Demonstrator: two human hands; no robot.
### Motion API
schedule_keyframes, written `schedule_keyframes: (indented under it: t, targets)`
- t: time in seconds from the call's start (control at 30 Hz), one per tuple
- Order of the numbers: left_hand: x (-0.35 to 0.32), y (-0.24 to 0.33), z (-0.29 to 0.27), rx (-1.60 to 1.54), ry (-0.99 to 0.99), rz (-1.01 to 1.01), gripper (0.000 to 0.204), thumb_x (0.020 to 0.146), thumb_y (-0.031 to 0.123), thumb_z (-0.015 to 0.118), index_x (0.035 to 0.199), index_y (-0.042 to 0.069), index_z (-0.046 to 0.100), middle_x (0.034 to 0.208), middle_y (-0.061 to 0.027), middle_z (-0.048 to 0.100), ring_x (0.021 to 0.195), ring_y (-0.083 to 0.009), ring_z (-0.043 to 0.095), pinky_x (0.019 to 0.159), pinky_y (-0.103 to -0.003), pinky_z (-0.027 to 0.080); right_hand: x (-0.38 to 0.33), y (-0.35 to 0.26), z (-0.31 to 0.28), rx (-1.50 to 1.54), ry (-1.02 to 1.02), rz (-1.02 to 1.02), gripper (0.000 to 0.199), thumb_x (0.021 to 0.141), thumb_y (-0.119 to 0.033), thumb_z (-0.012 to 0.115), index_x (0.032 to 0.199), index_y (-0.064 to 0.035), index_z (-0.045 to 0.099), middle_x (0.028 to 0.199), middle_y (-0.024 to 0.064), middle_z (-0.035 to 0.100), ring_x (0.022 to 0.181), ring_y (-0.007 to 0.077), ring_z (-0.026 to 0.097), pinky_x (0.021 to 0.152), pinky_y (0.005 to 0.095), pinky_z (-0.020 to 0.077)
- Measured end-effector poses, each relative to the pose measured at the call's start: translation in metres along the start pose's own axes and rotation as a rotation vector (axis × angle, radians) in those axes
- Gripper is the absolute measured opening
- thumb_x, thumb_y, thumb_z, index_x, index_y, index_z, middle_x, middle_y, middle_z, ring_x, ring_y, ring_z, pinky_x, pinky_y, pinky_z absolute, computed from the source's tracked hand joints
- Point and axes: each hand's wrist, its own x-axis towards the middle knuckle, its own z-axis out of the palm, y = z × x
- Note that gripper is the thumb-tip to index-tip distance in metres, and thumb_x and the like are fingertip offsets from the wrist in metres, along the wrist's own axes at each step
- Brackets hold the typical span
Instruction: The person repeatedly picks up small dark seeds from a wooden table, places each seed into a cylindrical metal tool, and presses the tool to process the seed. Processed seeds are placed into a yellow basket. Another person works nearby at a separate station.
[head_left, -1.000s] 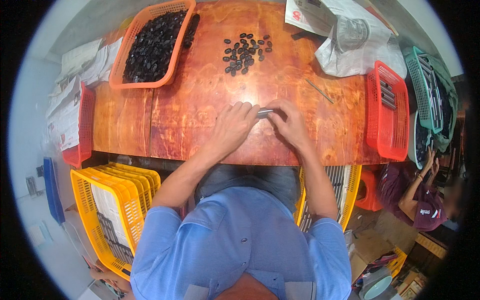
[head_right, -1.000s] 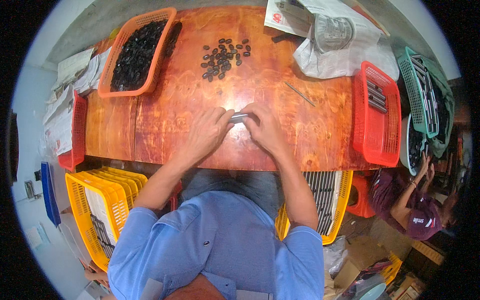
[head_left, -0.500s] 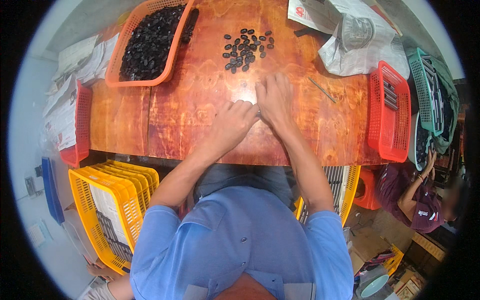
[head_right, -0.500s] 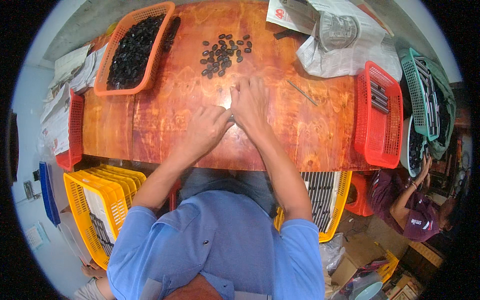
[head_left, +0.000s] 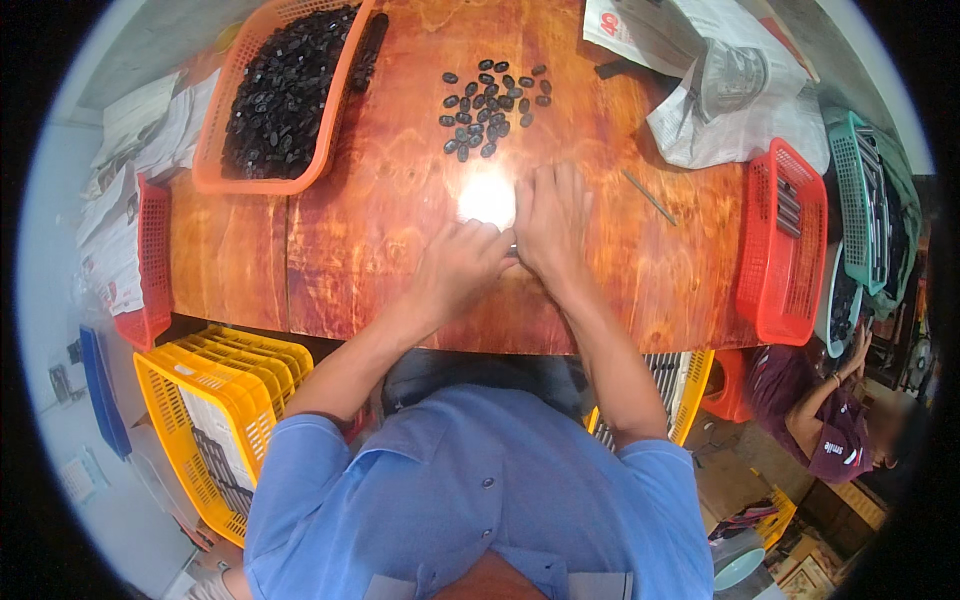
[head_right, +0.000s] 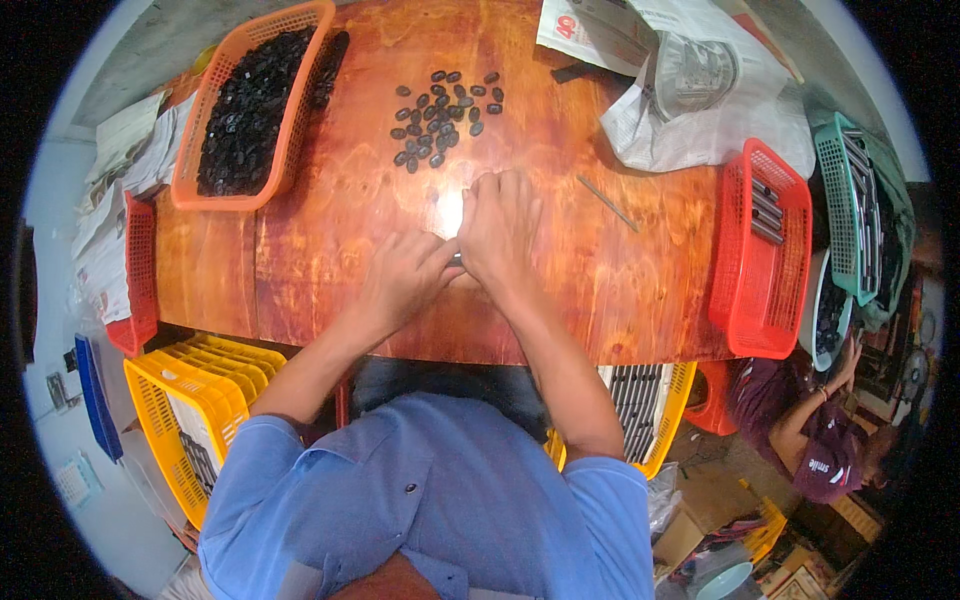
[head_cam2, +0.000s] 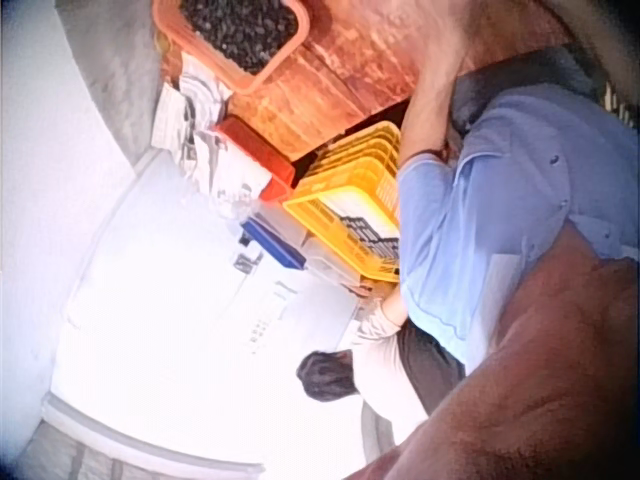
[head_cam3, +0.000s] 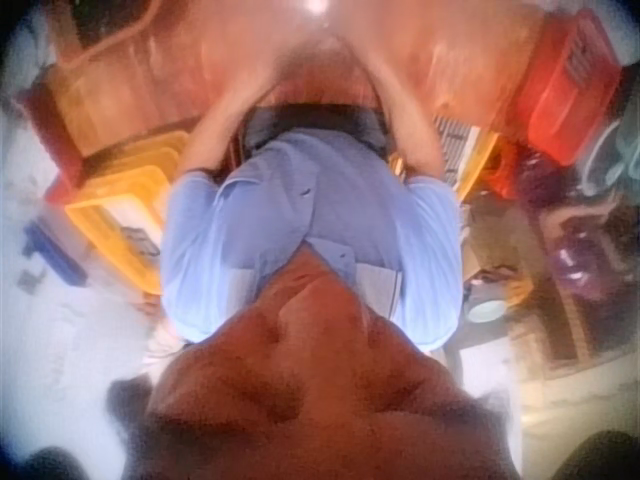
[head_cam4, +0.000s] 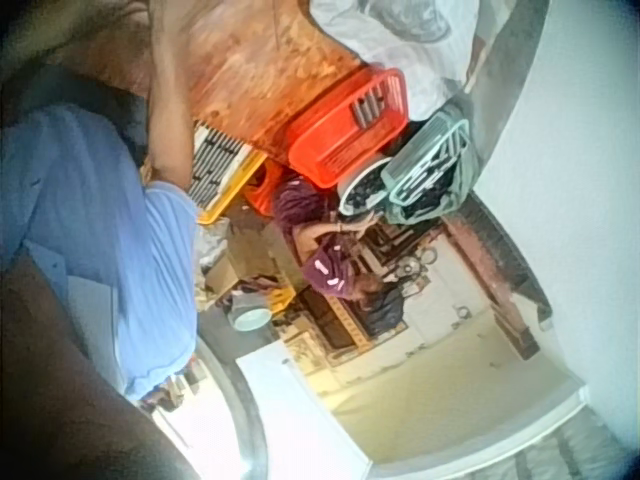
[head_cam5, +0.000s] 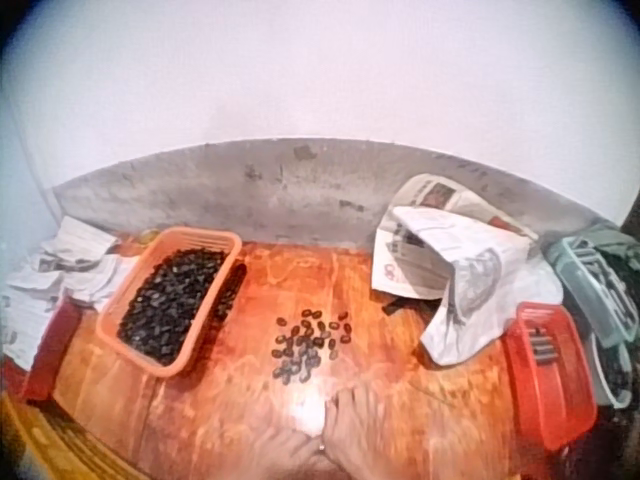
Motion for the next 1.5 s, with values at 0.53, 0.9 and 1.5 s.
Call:
schedule_keyframes:
  t: [0.53,0.9,1.5]
  targets:
    - [0.008,-0.005,0.004,0.057,0.099,0.019,0.035,0.077,0.022,0.08,0.108,0.012,0.067,0.088,-0.0044,0.055,0.085,-0.0228,0.058,0.076,-0.038,0.047,0.007,0.004,0.006,0.037,0.072,-0.034,0.016,0.098,-0.021,0.056,0.097,-0.0053,0.059,0.1,0.0166,0.057,0.098,0.0373,0.053,0.084,0.049,0.0376]
    - [0.003,-0.003,0.006,0.033,-0.004,-0.018,0.034,0.079,0.023,0.08,0.109,0.014,0.066,0.088,-0.0043,0.055,0.084,-0.024,0.058,0.07,-0.038,0.045,0.004,0.007,0.01,-0.054,0.07,-0.011,0.017,0.096,-0.021,0.061,0.099,-0.0045,0.06,0.102,0.0173,0.058,0.1,0.0379,0.054,0.085,0.051,0.039]
    - [0.011,-0.006,-0.019,-1.657,0.165,-0.997,0.041,0.111,0.034,0.047,0.129,0.0,0.062,0.094,-0.0099,0.066,0.072,-0.014,0.062,0.063,-0.028,0.055,0.0,0.026,0.013,0.673,0.15,0.239,0.026,0.099,-0.021,0.065,0.088,0.0019,0.062,0.08,0.0121,0.056,0.073,0.0269,0.055,0.071,0.0393,0.0451]
